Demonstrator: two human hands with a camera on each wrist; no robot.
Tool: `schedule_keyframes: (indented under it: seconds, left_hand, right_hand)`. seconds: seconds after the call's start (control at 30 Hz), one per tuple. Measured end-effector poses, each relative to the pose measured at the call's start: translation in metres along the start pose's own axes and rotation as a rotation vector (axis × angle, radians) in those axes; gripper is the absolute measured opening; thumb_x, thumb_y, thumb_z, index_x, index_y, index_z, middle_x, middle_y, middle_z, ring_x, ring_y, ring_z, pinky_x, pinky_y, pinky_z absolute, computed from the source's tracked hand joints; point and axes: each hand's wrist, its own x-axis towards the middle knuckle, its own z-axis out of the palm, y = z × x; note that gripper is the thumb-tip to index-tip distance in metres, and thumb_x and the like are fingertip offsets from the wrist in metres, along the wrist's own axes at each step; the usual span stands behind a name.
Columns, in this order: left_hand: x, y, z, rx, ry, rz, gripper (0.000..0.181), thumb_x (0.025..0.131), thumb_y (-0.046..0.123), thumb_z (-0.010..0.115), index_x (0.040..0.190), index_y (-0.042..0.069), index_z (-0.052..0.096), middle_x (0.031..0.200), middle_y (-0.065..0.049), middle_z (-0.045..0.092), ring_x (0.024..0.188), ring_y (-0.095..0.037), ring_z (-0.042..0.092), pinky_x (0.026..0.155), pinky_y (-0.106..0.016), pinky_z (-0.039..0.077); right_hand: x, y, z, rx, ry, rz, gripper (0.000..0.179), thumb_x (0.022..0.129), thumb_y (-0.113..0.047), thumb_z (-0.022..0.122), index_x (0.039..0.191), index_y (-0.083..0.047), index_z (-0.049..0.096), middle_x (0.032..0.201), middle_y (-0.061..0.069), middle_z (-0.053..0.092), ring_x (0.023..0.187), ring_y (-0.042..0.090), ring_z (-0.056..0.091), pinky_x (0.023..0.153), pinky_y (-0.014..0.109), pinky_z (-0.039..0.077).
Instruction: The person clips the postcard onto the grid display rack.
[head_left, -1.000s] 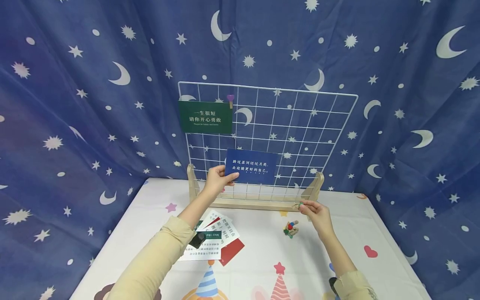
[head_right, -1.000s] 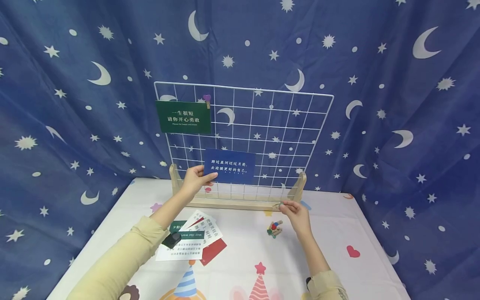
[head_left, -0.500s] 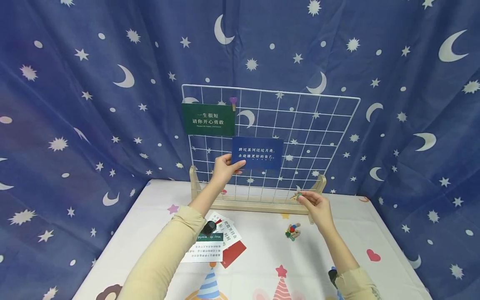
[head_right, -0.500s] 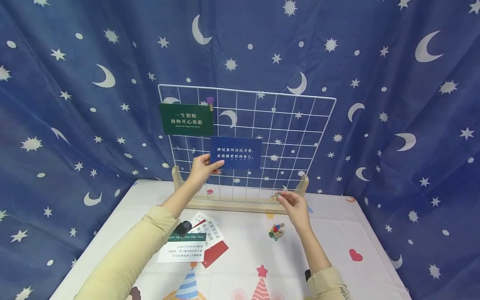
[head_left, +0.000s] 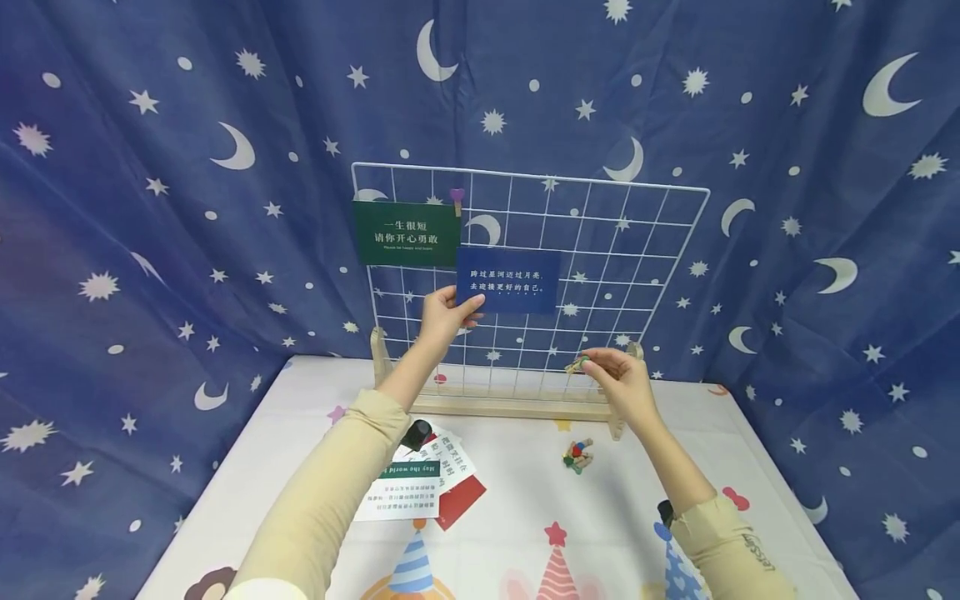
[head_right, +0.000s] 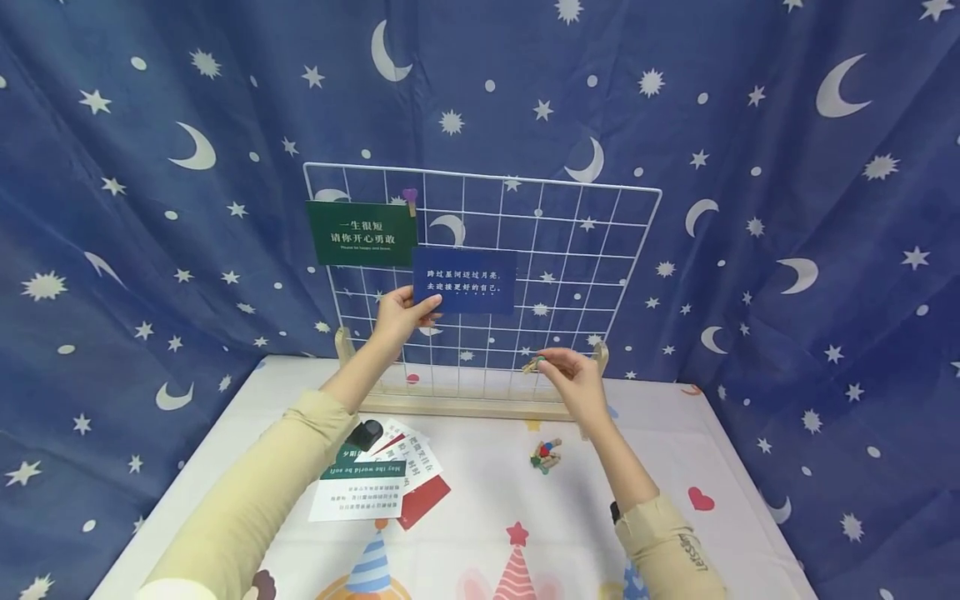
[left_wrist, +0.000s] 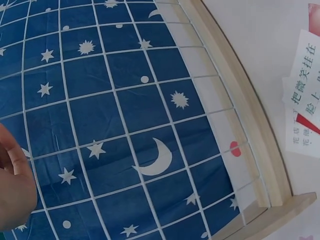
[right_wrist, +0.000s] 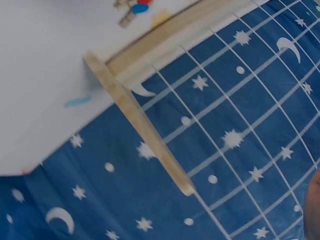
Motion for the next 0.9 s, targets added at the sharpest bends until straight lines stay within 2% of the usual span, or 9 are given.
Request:
schedule_keyframes:
  seconds: [0.1,0.2,0.3,0.43,0.5,0.57,0.63,0.8,0.9]
  left_hand:
    - [0.002,0.004,-0.001,0.000,0.011,0.019,0.029,0.087,0.008,0.066,0.112,-0.006,0.061,0.106,-0.026,0.066,0.058,0.001,0.064,0.055,-0.013,0.053]
    - [0.003,0.007,0.001,0.014,0.007,0.024,0.030,0.087,0.009,0.066,0.113,-0.005,0.061,0.108,-0.026,0.066,0.058,0.001,0.063,0.055,-0.013,0.053]
    - [0.005,0.010,0.005,0.044,-0.009,0.026,0.032,0.087,0.011,0.066,0.115,-0.005,0.061,0.108,-0.026,0.066,0.059,0.002,0.062,0.057,-0.013,0.054]
    - [0.006,0.014,0.010,0.069,-0.024,0.044,0.033,0.087,0.012,0.067,0.115,-0.004,0.061,0.107,-0.025,0.067,0.062,0.000,0.064,0.059,-0.015,0.055]
    - [0.007,0.018,0.011,0.074,-0.031,0.060,0.032,0.087,0.012,0.066,0.115,-0.004,0.061,0.107,-0.025,0.067,0.064,-0.002,0.066,0.061,-0.016,0.056]
    - [0.008,0.022,0.012,0.076,-0.031,0.072,0.032,0.087,0.012,0.066,0.115,-0.003,0.061,0.108,-0.025,0.067,0.065,-0.003,0.067,0.061,-0.017,0.056]
    - [0.009,0.025,0.013,0.072,-0.026,0.084,0.031,0.088,0.012,0.066,0.114,-0.003,0.061,0.107,-0.025,0.067,0.065,-0.004,0.067,0.060,-0.016,0.056]
    - [0.010,0.032,0.015,0.049,-0.023,0.114,0.029,0.087,0.009,0.065,0.112,-0.006,0.062,0.106,-0.027,0.066,0.061,-0.002,0.065,0.056,-0.014,0.054]
    - [0.012,0.036,0.016,0.051,-0.035,0.127,0.029,0.087,0.008,0.065,0.112,-0.007,0.061,0.105,-0.028,0.066,0.060,-0.001,0.065,0.057,-0.016,0.055]
  right_hand:
    - [0.011,-0.004,0.001,-0.014,-0.033,-0.051,0.022,0.090,-0.004,0.061,0.106,0.010,0.063,0.106,0.030,0.065,0.084,-0.012,0.060,0.078,0.005,0.049]
    - [0.018,-0.011,0.001,-0.093,-0.075,-0.101,0.023,0.090,-0.006,0.061,0.108,0.008,0.064,0.105,0.027,0.066,0.085,-0.015,0.057,0.078,0.005,0.048]
    - [0.024,-0.020,0.000,-0.179,-0.101,-0.117,0.023,0.091,-0.009,0.061,0.108,0.006,0.064,0.106,0.023,0.068,0.085,-0.012,0.058,0.077,0.005,0.048]
    - [0.032,-0.031,-0.004,-0.270,-0.114,-0.131,0.023,0.091,-0.011,0.060,0.109,0.004,0.064,0.106,0.020,0.069,0.088,0.010,0.067,0.074,0.005,0.048]
    - [0.037,-0.036,-0.007,-0.304,-0.113,-0.153,0.022,0.091,-0.009,0.060,0.109,0.004,0.065,0.104,0.020,0.069,0.087,0.024,0.068,0.072,0.005,0.047]
    - [0.043,-0.041,-0.009,-0.336,-0.110,-0.186,0.021,0.091,-0.007,0.060,0.108,0.004,0.065,0.102,0.021,0.070,0.087,0.031,0.068,0.071,0.004,0.046]
    - [0.048,-0.047,-0.013,-0.355,-0.099,-0.219,0.020,0.091,-0.006,0.060,0.107,0.004,0.065,0.099,0.020,0.070,0.084,0.030,0.067,0.069,0.004,0.045]
    - [0.064,-0.060,-0.023,-0.399,-0.050,-0.300,0.018,0.091,-0.006,0.060,0.106,0.003,0.064,0.094,0.019,0.071,0.076,0.007,0.061,0.067,0.002,0.042]
    - [0.075,-0.070,-0.028,-0.411,-0.019,-0.341,0.018,0.090,-0.004,0.060,0.106,0.004,0.064,0.093,0.020,0.070,0.078,0.013,0.063,0.069,-0.001,0.040]
